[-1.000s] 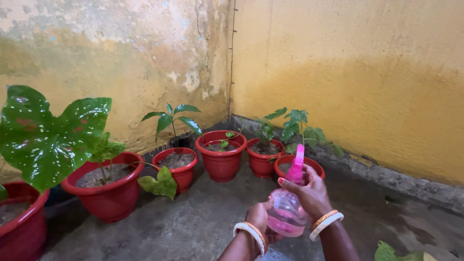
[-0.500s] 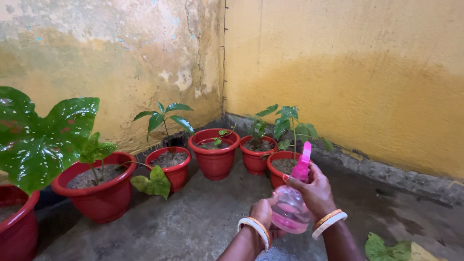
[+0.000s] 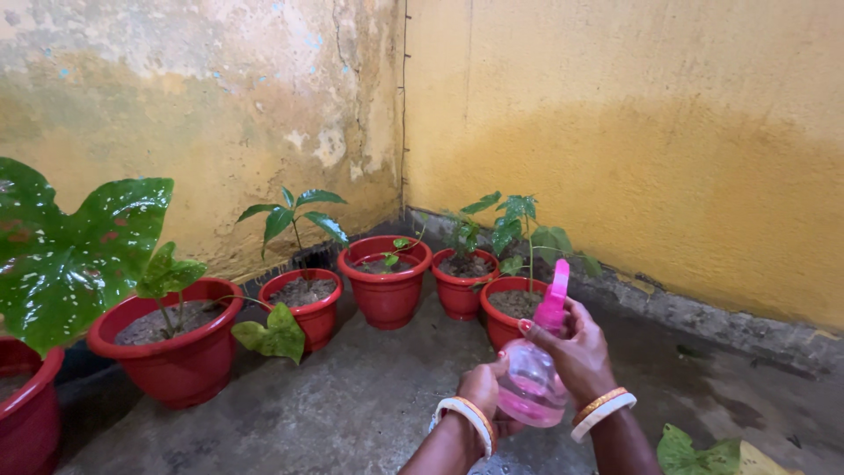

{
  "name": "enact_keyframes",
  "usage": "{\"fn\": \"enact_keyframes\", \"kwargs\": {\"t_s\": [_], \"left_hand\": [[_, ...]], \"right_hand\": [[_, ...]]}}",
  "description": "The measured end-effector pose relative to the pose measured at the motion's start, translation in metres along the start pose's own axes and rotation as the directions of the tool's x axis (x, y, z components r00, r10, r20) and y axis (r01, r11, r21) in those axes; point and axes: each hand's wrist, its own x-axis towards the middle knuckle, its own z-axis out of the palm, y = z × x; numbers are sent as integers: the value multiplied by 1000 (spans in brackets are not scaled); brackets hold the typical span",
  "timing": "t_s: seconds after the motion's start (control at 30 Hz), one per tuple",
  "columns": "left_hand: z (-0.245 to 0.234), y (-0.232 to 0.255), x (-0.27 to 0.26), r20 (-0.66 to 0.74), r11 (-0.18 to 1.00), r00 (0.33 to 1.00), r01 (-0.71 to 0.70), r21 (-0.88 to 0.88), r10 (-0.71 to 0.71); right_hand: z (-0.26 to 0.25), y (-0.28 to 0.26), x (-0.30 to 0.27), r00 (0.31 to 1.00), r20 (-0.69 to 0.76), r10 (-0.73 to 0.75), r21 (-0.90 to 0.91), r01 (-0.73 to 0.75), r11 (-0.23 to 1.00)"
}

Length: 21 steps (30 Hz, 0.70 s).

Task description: The person waters various potted plants by hand using a spray bottle, spraying the leaves and soil of different plants in red pots one at a time.

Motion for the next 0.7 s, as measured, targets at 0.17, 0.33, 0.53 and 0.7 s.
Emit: {"fn": "enact_keyframes", "kwargs": {"t_s": [0.17, 0.33, 0.53, 0.7], "left_hand": [[-3, -3, 4, 19, 1000, 1000, 17, 19, -17], [-6, -2, 2, -3, 999, 999, 36, 0, -36], [-3, 7, -9, 18, 1000, 1000, -7, -3, 7], [-3, 11, -8, 31, 998, 999, -29, -51, 31]], "right_hand": [[1, 2, -1, 998, 51, 43, 80, -47, 996], [5, 1, -5, 994, 23, 104, 81, -106, 991], [7, 3, 2, 1000, -17, 3, 12, -3, 1000], [10, 0, 3, 999, 37, -34, 67, 31, 997]]}}
